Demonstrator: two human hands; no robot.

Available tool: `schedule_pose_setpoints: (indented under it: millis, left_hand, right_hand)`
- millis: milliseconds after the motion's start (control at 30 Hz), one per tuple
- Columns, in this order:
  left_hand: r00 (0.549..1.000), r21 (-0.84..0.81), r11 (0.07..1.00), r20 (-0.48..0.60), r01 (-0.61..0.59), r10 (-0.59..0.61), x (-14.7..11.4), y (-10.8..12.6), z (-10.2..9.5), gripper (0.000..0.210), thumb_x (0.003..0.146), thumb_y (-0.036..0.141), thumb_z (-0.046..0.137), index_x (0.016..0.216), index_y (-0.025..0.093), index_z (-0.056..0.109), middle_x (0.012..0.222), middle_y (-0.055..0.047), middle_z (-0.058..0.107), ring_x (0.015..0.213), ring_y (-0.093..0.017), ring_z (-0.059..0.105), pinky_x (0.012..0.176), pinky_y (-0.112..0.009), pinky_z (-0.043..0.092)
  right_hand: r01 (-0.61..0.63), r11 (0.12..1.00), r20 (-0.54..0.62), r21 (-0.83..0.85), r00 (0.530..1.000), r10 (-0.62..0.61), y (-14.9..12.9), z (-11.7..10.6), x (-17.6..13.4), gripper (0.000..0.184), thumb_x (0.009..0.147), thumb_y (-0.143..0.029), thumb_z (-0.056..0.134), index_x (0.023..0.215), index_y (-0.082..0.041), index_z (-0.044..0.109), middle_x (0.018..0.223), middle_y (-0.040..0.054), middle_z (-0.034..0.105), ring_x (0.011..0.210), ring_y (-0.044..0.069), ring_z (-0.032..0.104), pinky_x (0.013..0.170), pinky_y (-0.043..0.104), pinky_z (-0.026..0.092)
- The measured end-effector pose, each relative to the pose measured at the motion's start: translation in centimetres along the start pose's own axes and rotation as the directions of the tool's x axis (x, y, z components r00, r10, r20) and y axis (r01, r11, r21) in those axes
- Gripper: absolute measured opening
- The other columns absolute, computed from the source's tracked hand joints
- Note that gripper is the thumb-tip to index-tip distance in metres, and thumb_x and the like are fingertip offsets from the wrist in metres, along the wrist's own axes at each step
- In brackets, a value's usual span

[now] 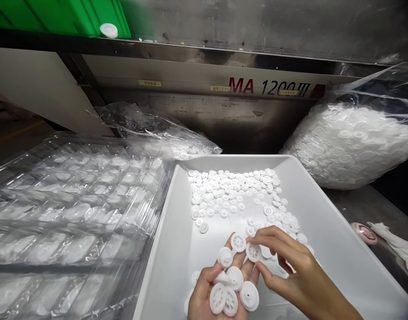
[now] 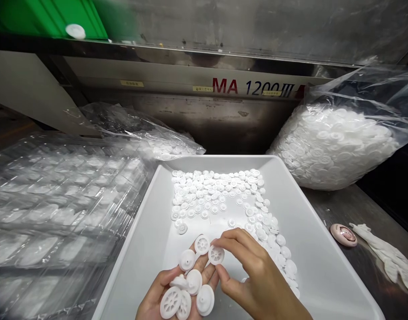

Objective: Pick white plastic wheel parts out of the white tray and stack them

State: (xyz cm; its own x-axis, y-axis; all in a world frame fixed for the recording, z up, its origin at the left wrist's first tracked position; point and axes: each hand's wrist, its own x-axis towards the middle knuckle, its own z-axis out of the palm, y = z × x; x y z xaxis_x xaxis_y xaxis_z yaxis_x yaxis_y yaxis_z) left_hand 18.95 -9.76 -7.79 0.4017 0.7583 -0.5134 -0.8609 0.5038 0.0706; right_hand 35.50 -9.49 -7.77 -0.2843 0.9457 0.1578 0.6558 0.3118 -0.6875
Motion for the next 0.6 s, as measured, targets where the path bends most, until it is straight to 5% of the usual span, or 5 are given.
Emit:
schedule_pose_setpoints:
  millis: [233, 367, 600]
  left_hand:
    - [0.999, 0.017, 1.0, 0.047, 0.019, -0.02, 0.0, 0.2, -0.2, 0.048, 0.083, 0.016, 0.04, 0.129, 0.012, 0.049, 0.123, -0.016, 0.06, 0.127, -0.032, 0.041, 0.108, -0.055, 0.024]
    - [0.998, 0.007, 1.0, 0.051, 0.028, -0.029, -0.1, 0.3, -0.3, 0.045, 0.082, 0.016, 0.041, 0.125, 0.011, 0.053, 0.123, -0.015, 0.06, 0.126, -0.031, 0.043, 0.109, -0.051, 0.025]
    - [0.998, 0.049, 0.997, 0.033, 0.055, -0.056, 0.0, 0.5, -1.0, 0.05, 0.083, 0.017, 0.041, 0.133, 0.015, 0.044, 0.133, -0.015, 0.052, 0.129, -0.03, 0.038, 0.11, -0.052, 0.024]
  right_hand:
    - [-0.07, 0.997, -0.001, 0.033, 0.998, 0.07, -0.3, -0.7, -0.1, 0.042, 0.08, -0.014, 0.057, 0.117, -0.033, 0.047, 0.109, 0.0007, 0.055, 0.072, 0.012, 0.052, 0.054, 0.019, 0.047]
    - [0.001, 0.999, -0.087, -0.041, 0.996, -0.004, -0.5, -0.9, -1.2, 0.054, 0.075, -0.013, 0.061, 0.122, -0.031, 0.042, 0.105, 0.0038, 0.056, 0.07, 0.014, 0.056, 0.057, 0.023, 0.05]
    - [0.135, 0.977, 0.034, -0.165, 0.991, -0.131, -1.5, 1.2, -2.8, 0.027, 0.083, -0.02, 0.06, 0.109, -0.025, 0.056, 0.094, 0.0064, 0.058, 0.072, 0.017, 0.057, 0.055, 0.026, 0.05]
